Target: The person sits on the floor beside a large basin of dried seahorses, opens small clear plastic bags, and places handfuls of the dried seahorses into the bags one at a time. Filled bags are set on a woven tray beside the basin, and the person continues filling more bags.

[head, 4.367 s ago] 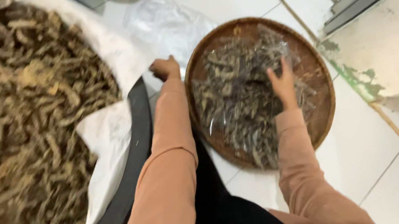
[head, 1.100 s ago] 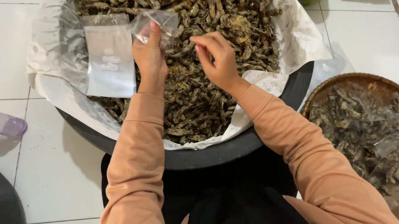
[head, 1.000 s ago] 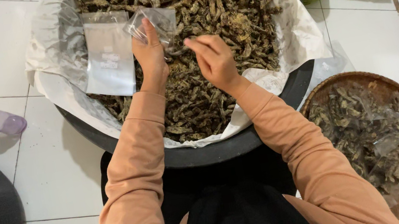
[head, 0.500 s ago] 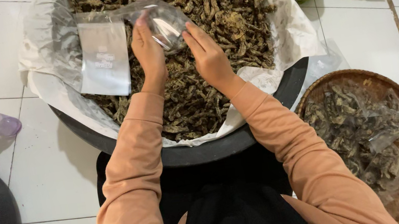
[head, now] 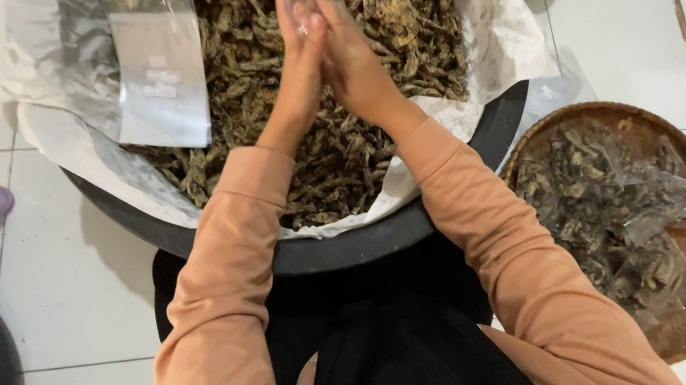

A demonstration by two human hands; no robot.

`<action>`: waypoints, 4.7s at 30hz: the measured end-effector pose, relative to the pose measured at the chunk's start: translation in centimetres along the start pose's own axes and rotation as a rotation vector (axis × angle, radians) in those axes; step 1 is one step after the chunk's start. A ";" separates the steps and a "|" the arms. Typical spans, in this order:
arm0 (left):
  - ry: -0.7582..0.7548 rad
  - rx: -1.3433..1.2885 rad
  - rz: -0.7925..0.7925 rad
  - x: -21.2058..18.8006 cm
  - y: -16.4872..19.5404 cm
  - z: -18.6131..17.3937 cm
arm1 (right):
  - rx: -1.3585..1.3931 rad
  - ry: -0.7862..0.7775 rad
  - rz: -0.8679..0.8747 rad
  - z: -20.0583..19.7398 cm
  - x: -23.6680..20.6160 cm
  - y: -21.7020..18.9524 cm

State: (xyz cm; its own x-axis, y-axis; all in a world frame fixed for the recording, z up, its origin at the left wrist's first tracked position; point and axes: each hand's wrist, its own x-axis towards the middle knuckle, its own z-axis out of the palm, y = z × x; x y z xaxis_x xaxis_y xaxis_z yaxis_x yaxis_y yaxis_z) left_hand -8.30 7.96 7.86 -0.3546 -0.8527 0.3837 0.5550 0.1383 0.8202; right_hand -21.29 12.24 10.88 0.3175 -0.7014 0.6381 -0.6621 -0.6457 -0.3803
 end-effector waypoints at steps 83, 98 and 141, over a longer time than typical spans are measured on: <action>0.548 -0.931 -0.354 2.2 -1.4 -10.5 | 0.507 0.241 0.074 -3.4 7.0 4.4; 0.884 -0.941 -0.235 2.1 -3.1 -11.3 | 0.755 0.226 0.251 -2.1 5.8 3.7; 0.813 -1.074 -0.110 1.2 1.4 -11.2 | -0.525 -0.478 0.192 8.1 7.2 4.2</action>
State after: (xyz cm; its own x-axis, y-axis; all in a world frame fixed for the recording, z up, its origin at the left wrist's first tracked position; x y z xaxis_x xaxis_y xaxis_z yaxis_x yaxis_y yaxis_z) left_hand 0.48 1.54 4.73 -0.1004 -0.9399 -0.3264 0.9948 -0.0896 -0.0479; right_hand -16.29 1.98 8.45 0.3453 -0.9201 0.1849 -0.9356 -0.3529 -0.0087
